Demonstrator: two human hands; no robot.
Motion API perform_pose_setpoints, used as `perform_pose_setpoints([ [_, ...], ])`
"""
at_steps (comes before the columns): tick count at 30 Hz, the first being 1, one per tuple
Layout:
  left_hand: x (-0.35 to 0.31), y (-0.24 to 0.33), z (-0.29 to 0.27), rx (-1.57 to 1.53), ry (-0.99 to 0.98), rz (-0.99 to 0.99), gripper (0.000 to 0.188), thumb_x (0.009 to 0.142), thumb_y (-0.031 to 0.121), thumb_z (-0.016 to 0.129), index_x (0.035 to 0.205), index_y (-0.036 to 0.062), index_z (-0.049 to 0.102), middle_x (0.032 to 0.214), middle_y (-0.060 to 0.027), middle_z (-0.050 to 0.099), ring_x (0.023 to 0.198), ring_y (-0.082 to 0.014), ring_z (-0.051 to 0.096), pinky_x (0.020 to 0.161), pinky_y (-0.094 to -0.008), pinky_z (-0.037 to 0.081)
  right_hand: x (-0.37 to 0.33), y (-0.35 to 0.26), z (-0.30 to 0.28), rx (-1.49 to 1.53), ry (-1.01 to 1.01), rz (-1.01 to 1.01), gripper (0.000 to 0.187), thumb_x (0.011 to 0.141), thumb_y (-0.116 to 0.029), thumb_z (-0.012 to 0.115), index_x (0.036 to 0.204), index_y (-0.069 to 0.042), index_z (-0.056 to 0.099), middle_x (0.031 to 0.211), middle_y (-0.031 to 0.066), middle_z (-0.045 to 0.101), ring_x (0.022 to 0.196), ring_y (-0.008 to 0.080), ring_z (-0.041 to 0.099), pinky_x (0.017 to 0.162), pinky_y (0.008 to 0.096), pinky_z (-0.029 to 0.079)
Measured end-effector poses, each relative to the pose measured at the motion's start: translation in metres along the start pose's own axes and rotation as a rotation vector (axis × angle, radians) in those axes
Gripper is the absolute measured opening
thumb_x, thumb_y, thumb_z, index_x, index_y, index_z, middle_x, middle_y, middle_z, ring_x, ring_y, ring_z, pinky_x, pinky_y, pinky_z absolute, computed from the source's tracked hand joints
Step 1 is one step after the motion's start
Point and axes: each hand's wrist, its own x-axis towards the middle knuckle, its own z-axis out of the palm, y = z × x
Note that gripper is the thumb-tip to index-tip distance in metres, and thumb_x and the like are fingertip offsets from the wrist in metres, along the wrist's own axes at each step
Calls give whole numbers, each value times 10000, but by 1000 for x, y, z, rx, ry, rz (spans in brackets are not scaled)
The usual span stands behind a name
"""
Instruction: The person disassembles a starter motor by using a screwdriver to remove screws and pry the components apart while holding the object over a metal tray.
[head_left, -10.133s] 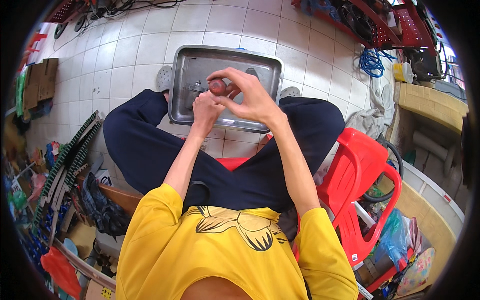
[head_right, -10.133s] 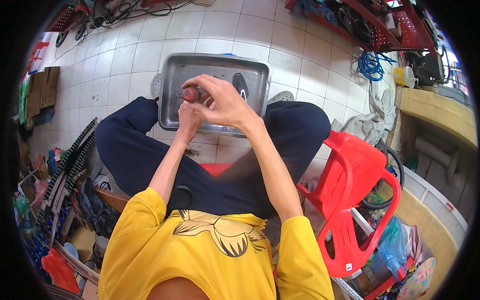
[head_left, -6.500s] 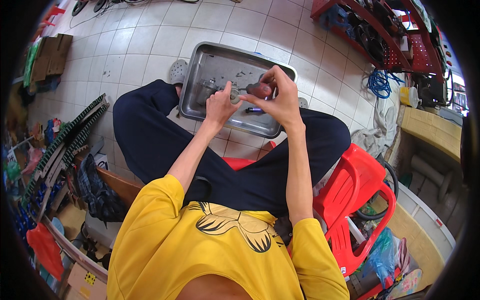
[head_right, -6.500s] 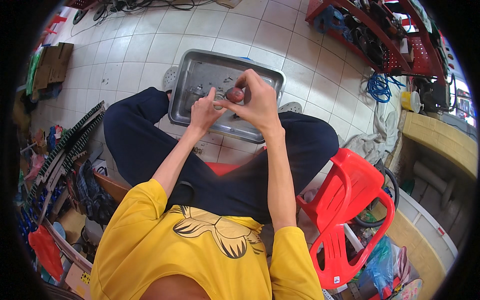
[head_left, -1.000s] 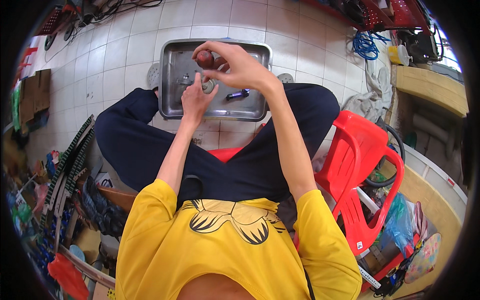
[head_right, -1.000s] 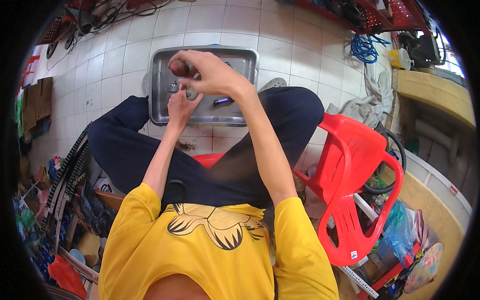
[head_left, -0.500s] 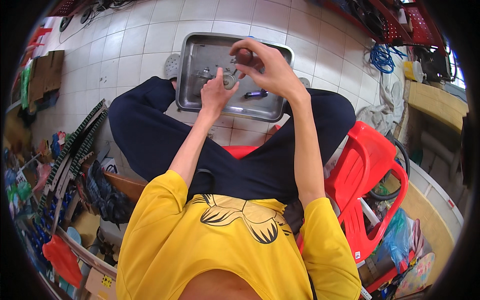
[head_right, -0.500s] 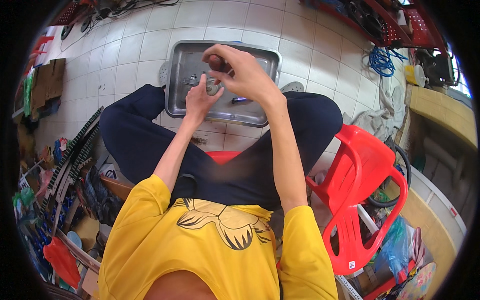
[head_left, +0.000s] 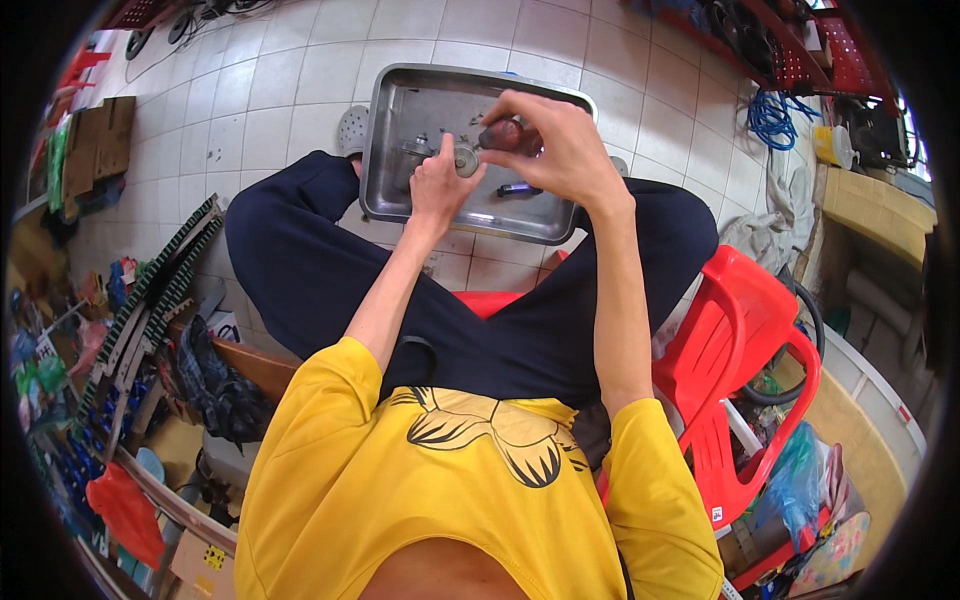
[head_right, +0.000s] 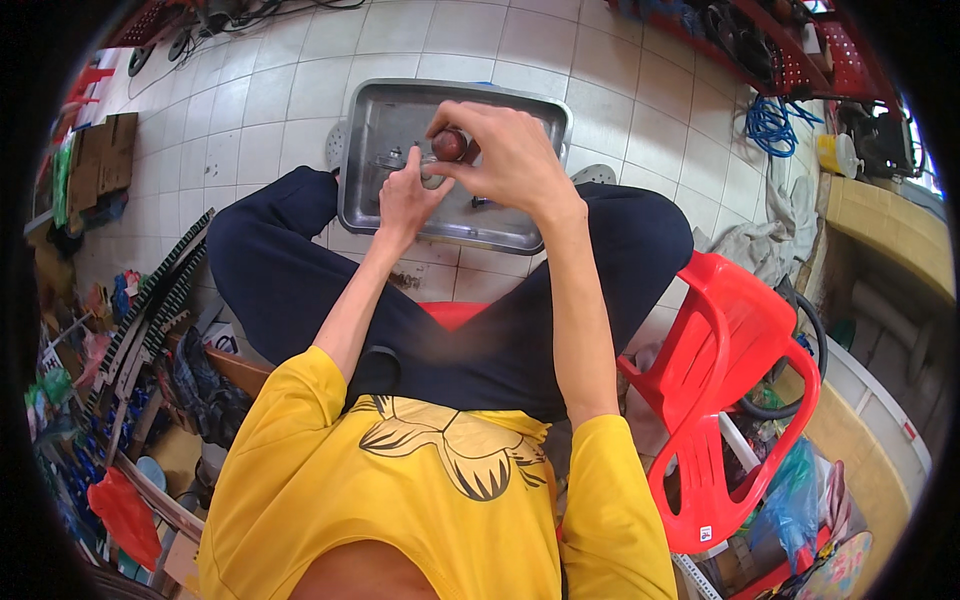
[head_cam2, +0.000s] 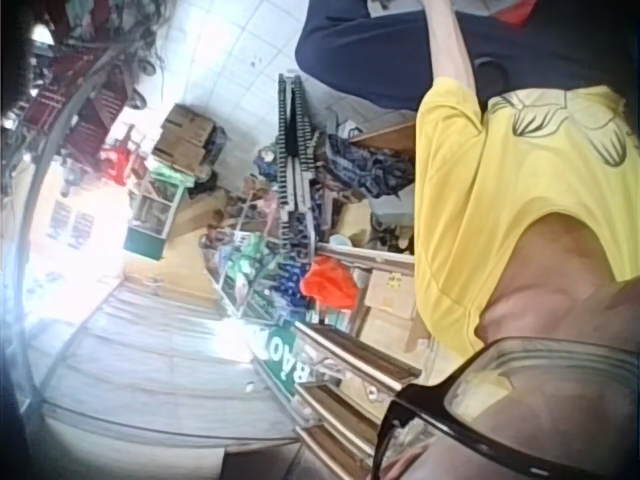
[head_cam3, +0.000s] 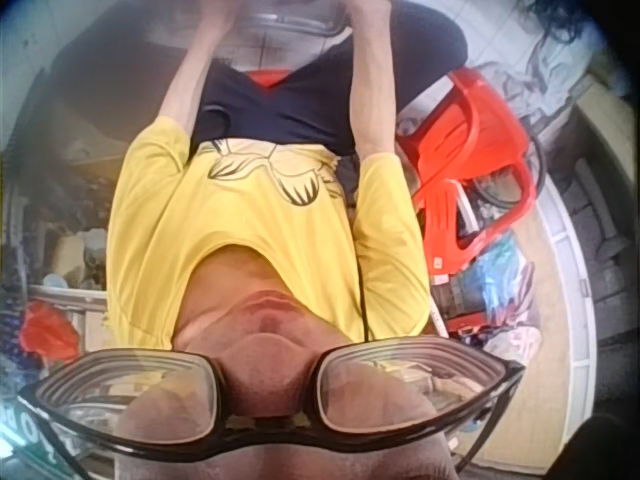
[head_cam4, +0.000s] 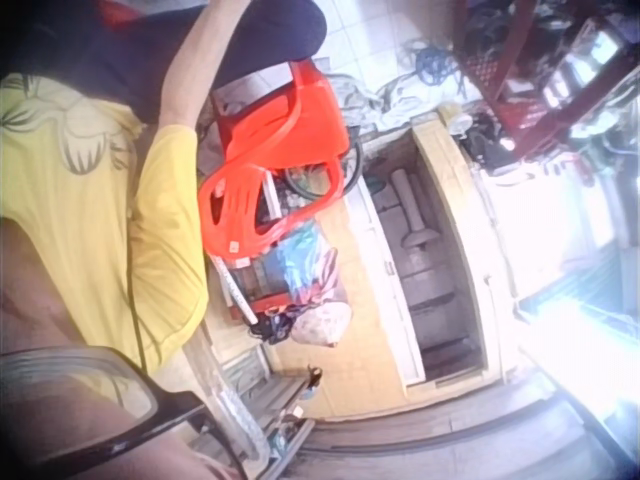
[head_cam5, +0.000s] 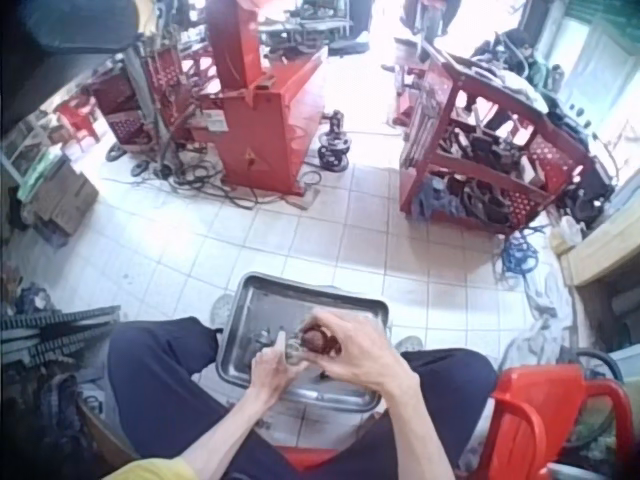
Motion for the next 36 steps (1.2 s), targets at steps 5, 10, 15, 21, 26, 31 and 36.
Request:
perform_pose_setpoints([
  [5, -1, 2, 1, -14, -6, 9, 539, 847, 435, 790, 1090, 64, 485, 815, -225, 734, 818, -472, 716, 685, -568, 571, 2, 1, 7, -58, 123, 63, 296, 831, -275, 809, 1090, -177, 704, 835, -20, 698, 683, 216, 655, 622, 369, 508],
  [10, 1, 0, 2, 2, -10, -7, 582, 843, 445, 791, 1168, 57, 504, 824, -230, 734, 819, -467, 717, 696, -561, 573, 3, 16, 7, 172, 33, -75, 320, 839, -317, 817, 1102, -174, 705, 838, -21, 699, 680, 211, 656, 639, 346, 506],
  [15, 2, 0, 7, 17, -8, -8, 630, 845, 441, 791, 1252, 39, 526, 833, -232, 736, 825, -465, 719, 704, -557, 577, 0, 11, -2, 70, 56, 65, 305, 842, -197, 832, 1097, -99, 696, 837, 32, 695, 702, 173, 673, 693, 293, 547],
  [21, 1, -5, 7, -17, 12, 2, 638, 849, 431, 791, 1270, 27, 534, 845, -237, 736, 836, -464, 718, 720, -544, 580, 6, 15, 9, 10, 196, -47, 392, 797, -261, 873, 1106, -106, 687, 867, 28, 701, 631, 170, 630, 653, 307, 528],
  [26, 2, -5, 8, -42, -4, -9, 629, 848, 415, 792, 1267, 25, 531, 851, -242, 734, 845, -464, 716, 730, -546, 578, 1, 17, 5, 100, 155, -42, 404, 783, -286, 886, 1099, -128, 689, 880, 15, 709, 669, 169, 663, 652, 311, 536],
  [31, 1, -2, 4, -48, -10, 2, 609, 847, 414, 794, 1235, 34, 518, 843, -242, 732, 846, -468, 713, 722, -555, 577, 5, 8, 1, -59, 150, 137, 344, 829, -284, 836, 1126, -178, 699, 877, -7, 723, 778, 201, 704, 722, 337, 553],
  [36, 1, -3, 4, -46, 6, 15, 559, 851, 416, 790, 1159, 52, 499, 839, -241, 731, 843, -478, 709, 711, -569, 573, 4, 13, 2, 163, 118, -69, 357, 842, -239, 839, 1159, -148, 702, 921, 8, 715, 771, 163, 701, 692, 304, 550],
])
